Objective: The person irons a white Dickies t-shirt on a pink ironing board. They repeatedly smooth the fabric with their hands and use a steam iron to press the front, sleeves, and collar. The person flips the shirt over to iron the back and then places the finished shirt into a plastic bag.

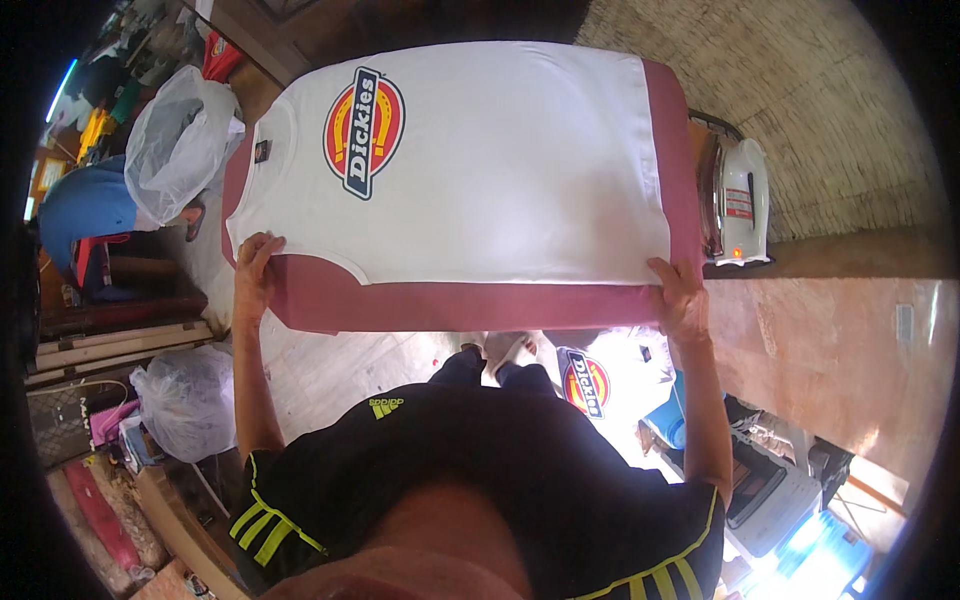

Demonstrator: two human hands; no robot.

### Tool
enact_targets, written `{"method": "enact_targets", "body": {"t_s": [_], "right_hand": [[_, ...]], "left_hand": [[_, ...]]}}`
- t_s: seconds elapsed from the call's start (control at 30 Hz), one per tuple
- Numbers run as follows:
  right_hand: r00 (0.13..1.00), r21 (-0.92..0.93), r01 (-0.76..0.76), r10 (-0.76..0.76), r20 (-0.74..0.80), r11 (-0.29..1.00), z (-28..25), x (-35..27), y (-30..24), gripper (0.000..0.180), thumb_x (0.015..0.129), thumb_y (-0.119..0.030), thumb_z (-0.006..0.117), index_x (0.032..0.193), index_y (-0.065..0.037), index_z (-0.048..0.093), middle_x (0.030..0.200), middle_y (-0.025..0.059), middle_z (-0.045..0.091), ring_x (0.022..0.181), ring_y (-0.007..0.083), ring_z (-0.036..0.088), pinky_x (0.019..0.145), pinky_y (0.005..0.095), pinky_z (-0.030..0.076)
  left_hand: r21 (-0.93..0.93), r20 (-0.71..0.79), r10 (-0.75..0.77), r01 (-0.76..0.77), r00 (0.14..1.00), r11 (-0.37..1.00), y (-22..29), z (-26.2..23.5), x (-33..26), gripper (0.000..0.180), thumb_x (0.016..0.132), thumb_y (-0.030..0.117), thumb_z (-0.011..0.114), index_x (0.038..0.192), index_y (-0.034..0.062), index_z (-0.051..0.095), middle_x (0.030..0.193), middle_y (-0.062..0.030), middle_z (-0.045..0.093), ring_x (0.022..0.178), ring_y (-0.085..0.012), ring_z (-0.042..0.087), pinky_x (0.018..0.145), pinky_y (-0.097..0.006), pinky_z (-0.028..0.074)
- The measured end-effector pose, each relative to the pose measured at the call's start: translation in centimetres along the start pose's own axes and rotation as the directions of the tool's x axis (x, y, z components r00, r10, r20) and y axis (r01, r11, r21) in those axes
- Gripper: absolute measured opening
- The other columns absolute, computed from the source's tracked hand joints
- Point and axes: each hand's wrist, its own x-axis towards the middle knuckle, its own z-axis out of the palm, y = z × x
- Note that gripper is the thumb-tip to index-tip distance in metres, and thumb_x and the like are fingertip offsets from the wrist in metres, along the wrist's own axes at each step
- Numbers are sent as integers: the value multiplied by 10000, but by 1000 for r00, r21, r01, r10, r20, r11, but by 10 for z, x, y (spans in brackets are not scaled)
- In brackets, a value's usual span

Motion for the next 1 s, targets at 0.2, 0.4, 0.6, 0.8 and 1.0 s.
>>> {"method": "enact_targets", "body": {"t_s": [0.2, 0.4, 0.6, 0.8, 1.0], "right_hand": [[945, -54, 247, -253, -208, 968, -33, 23, -4, 298, 788, 53, 617, 1053, -48, 710, 1073, 176, 585, 931, 329, 615, 804, 406, 518], [925, -11, 322, -317, -211, 947, -48, 27, 0, 243, 814, 54, 603, 1034, -18, 676, 1144, 161, 599, 1074, 355, 593, 919, 425, 490], [909, -9, 361, -354, -219, 932, -41, 39, 12, 210, 852, 53, 583, 1041, 7, 662, 1100, 149, 614, 1060, 350, 594, 923, 409, 487], [914, 23, 352, -337, -227, 936, -50, 17, 22, 200, 859, 47, 576, 1036, 12, 661, 1110, 146, 631, 1063, 346, 597, 929, 404, 480], [918, -19, 318, -313, -241, 948, -69, -16, 21, 207, 857, 53, 573, 1039, 12, 662, 1102, 159, 636, 1068, 360, 595, 936, 420, 478]], "left_hand": [[219, 88, 64, -82, 994, 972, -16, -15, 6, 466, 732, -89, 568, 1137, 115, 675, 1012, -103, 574, 957, -327, 569, 822, -446, 478], [387, -31, 103, -83, 994, 918, -22, -10, -6, 431, 784, 3, 585, 1180, 160, 651, 1020, -77, 582, 1003, -311, 572, 861, -461, 449], [449, -83, 62, -18, 995, 893, -51, 0, -9, 290, 841, 39, 566, 1104, 131, 648, 1026, -86, 592, 1027, -320, 585, 866, -467, 456], [435, -75, 85, -44, 994, 899, -41, -18, -14, 254, 857, 46, 550, 1089, 99, 638, 1030, -103, 588, 1025, -330, 586, 861, -467, 453], [464, -44, 110, -77, 993, 883, -9, -50, -42, 281, 829, 14, 568, 1094, 91, 621, 1021, -110, 573, 1013, -328, 573, 851, -465, 441]]}}
